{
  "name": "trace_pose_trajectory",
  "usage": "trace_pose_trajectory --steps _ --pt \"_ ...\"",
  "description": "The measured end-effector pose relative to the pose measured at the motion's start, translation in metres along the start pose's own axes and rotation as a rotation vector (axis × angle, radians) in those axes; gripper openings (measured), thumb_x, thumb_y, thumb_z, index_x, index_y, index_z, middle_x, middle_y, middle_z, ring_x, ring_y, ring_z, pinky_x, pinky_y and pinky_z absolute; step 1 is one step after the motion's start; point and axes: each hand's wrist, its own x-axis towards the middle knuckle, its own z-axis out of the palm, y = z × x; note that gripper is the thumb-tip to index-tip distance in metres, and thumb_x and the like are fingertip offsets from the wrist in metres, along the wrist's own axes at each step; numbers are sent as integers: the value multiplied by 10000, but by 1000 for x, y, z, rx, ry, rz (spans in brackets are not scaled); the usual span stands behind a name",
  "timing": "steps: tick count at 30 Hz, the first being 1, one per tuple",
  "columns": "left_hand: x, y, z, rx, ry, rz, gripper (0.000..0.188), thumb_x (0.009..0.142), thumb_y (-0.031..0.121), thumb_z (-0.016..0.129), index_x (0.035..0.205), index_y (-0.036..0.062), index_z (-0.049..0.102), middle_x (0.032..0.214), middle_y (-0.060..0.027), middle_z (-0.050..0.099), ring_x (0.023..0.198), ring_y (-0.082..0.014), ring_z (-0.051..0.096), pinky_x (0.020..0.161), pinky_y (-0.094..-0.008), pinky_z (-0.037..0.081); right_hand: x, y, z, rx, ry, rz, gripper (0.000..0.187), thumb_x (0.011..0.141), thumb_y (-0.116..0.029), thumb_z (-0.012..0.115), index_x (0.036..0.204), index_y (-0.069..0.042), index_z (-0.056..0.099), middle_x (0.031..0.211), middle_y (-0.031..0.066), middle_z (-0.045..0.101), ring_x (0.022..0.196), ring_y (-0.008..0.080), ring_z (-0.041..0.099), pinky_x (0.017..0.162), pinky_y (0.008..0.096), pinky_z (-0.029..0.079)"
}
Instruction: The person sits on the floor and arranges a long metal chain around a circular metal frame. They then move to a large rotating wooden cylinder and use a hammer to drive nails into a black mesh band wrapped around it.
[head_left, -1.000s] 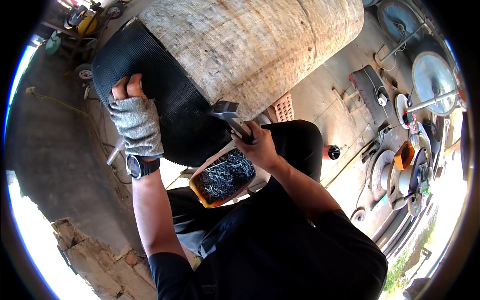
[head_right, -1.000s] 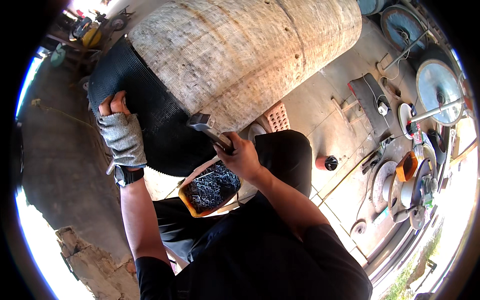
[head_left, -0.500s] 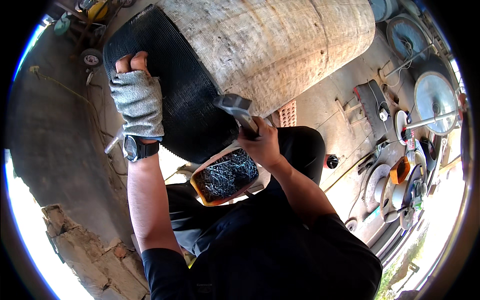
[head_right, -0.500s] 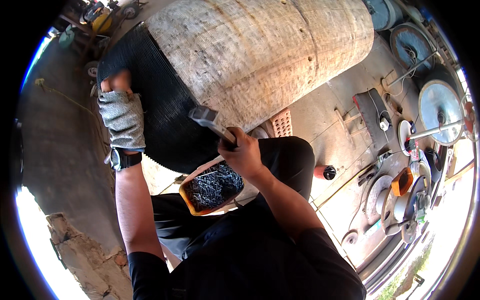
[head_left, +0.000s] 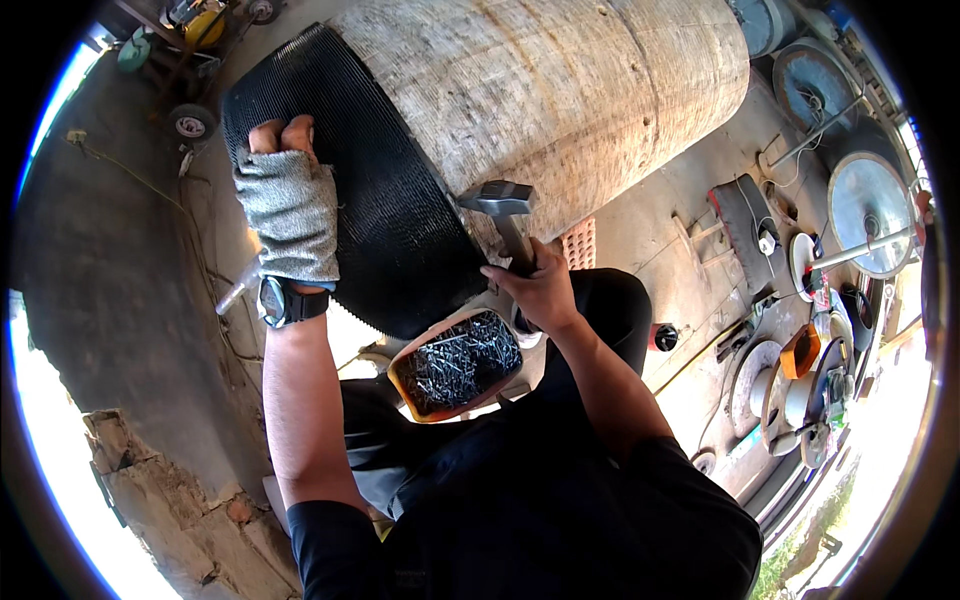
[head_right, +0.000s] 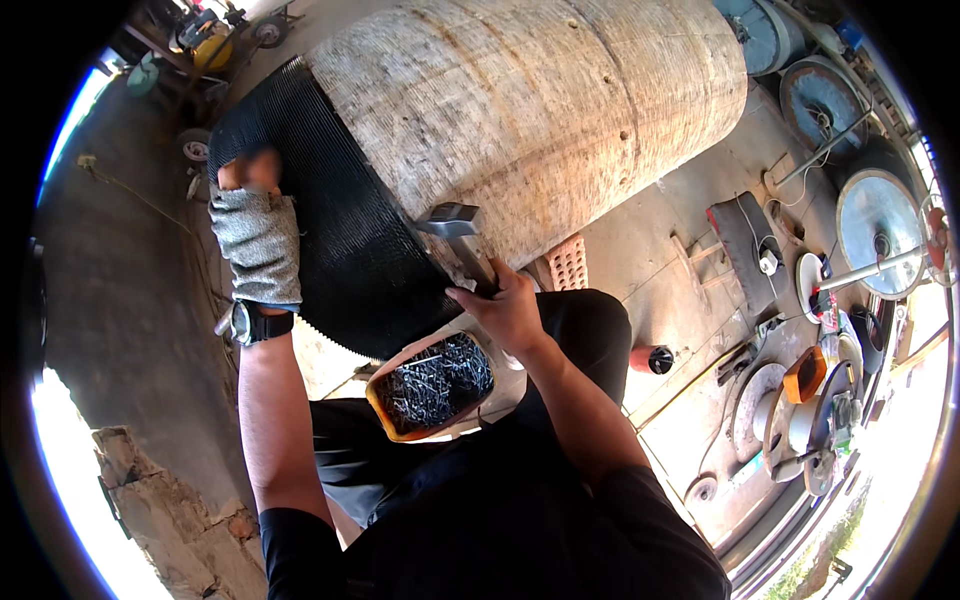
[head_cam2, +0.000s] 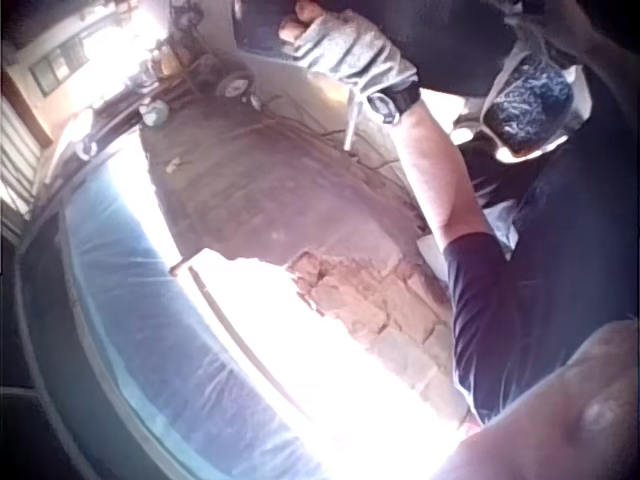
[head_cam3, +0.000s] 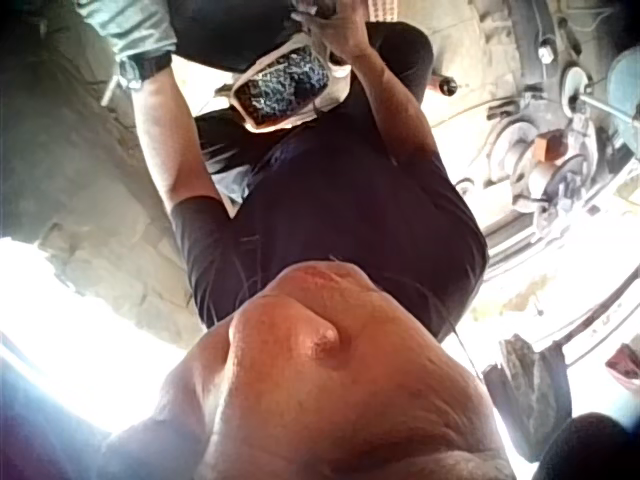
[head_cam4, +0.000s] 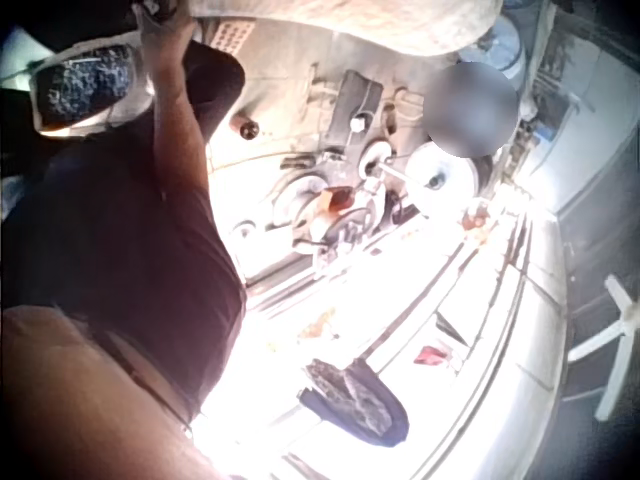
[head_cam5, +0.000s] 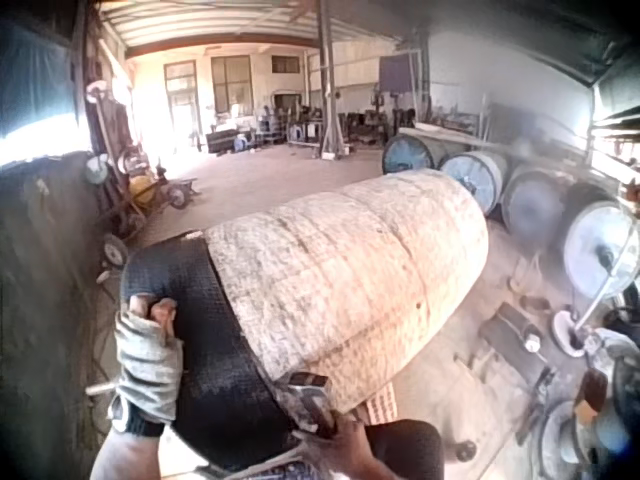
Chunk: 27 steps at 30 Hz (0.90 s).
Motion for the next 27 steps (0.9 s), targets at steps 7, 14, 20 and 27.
trace_pose_trajectory --steps 7,14,20,27 --pt "-4 6 -5 -8 -205 -169 362 750 -16 669 1095 88 638 1049 -127 609 863 -306 616 705 -394 533 -8 -3 -9 5 13 68 403 759 -252 862 919 32 625 683 104 650 633 105 586 589 303 486" --pt "-52 90 -27 -518 -224 -170 509 801 -118 607 1275 59 553 911 -101 619 819 -235 625 726 -349 533 -25 -19 -22 -47 55 -59 266 1004 -222 566 1114 20 545 776 224 644 727 405 668 623 401 507" --pt "-57 108 -15 -597 -256 -320 589 805 -99 656 1347 58 487 891 -76 664 798 -211 668 738 -333 545 -25 -29 -24 -62 78 -234 235 996 -177 570 1131 7 515 778 221 628 712 423 655 599 430 503" --pt "-41 111 -21 -580 -329 -418 610 789 -94 664 1349 70 484 867 -81 675 746 -224 676 691 -336 554 -23 -37 -26 -110 68 -224 226 993 -148 567 1136 25 550 795 202 622 689 368 648 620 376 503"
